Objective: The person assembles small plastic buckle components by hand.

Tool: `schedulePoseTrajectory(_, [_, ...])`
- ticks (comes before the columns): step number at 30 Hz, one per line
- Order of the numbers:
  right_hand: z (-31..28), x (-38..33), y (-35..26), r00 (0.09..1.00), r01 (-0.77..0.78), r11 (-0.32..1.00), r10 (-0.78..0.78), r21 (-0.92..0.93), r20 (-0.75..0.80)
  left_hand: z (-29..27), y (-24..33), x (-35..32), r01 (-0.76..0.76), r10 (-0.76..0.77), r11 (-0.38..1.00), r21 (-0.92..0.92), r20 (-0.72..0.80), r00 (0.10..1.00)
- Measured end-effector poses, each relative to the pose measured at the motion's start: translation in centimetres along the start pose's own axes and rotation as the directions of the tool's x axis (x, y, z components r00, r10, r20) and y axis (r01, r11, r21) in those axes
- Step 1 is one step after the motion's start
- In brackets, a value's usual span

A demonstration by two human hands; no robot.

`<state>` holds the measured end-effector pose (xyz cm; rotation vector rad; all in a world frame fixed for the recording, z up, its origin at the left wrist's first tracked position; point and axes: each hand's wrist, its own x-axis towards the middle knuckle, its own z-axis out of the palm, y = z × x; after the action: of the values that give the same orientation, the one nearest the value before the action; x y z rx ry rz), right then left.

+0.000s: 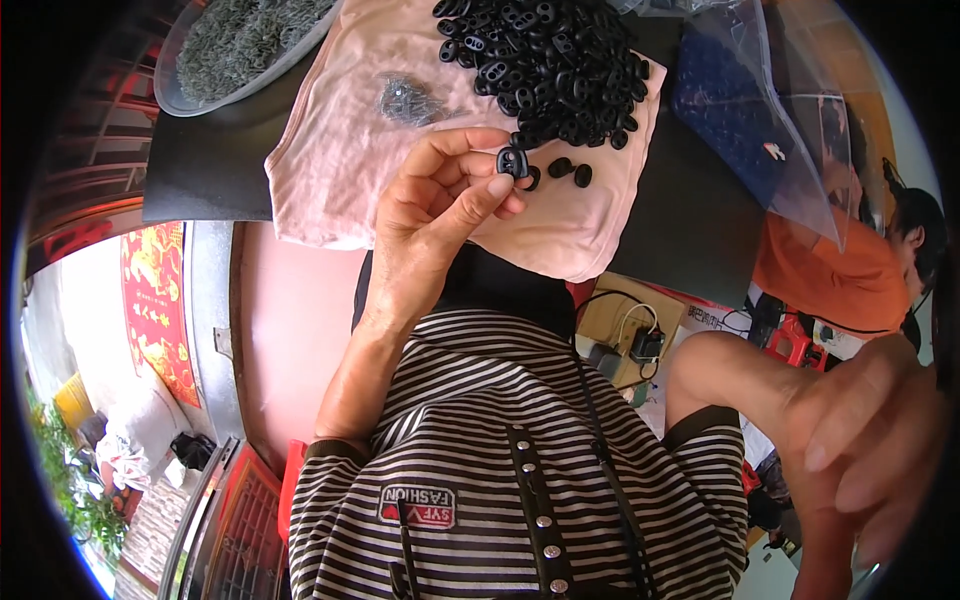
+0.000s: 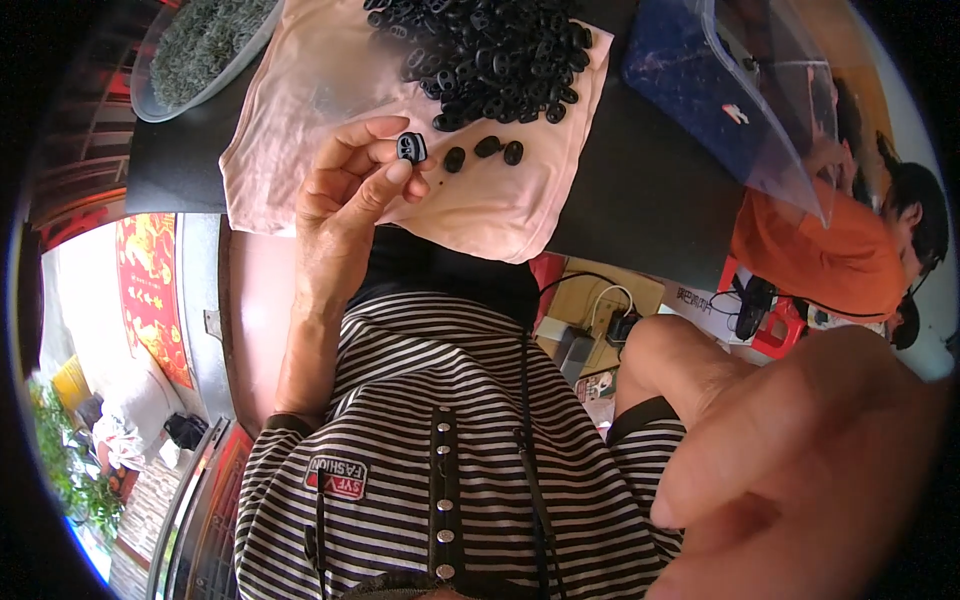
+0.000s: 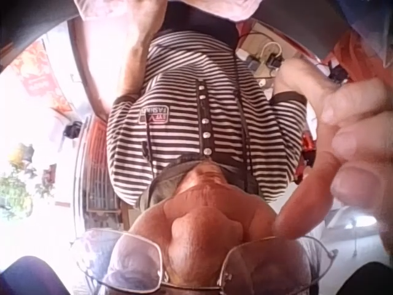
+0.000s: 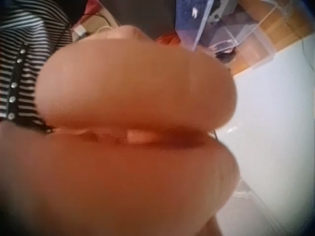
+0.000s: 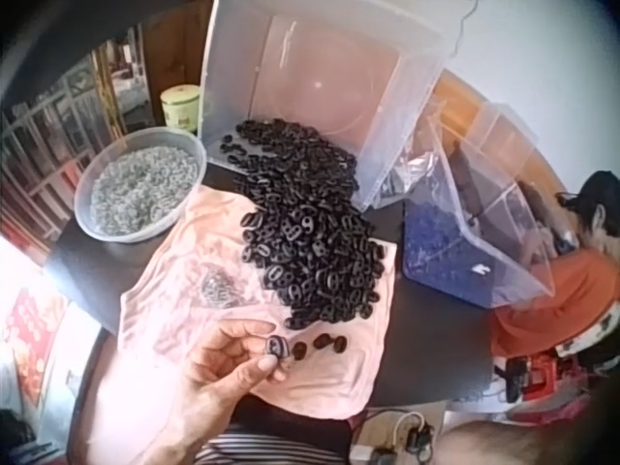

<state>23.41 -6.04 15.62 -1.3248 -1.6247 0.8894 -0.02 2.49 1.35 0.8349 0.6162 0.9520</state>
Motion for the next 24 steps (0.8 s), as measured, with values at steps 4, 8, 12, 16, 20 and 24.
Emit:
schedulePoseTrajectory(4, [-0.6, -0.2, -0.4, 0.997, -0.006, 1.000, 0.004, 0.027, 0.071, 0.0, 0.2, -0.4, 0.003, -0.003, 1.000, -0.013, -0.006, 1.000])
schedulePoseTrajectory(8, [-1.2, 0.4, -0.4, 0.990, -0.009, 0.998, 0.001, 0.058, 0.144, 0.1, 0.3, -0.7, -0.017, 0.017, 1.000, -0.013, -0.034, 0.999])
schedulePoseTrajectory(12, [-3.8, -1.8, -1.7, 0.978, -0.016, 0.996, -0.002, 0.083, 0.210, -0.2, 0.7, -1.0, 0.005, -0.003, 0.999, 0.042, -0.054, 0.999])
schedulePoseTrajectory(16, [-3.8, -0.1, -0.5, 0.968, -0.020, 0.994, -0.009, 0.109, 0.252, -0.2, 0.7, -0.9, -0.010, 0.012, 0.997, 0.073, -0.033, 0.999])
schedulePoseTrajectory(20, [-9.0, -3.5, -0.8, 0.955, -0.006, 0.990, -0.036, 0.141, 0.295, -0.2, 0.8, -1.2, -0.038, 0.041, 0.995, 0.087, -0.034, 0.999])
schedulePoseTrajectory(24, [-7.7, -3.7, -2.3, 0.936, 0.039, 0.987, -0.091, 0.159, 0.339, -0.1, 0.6, -1.3, 0.003, 0.001, 0.996, 0.089, -0.046, 0.999])
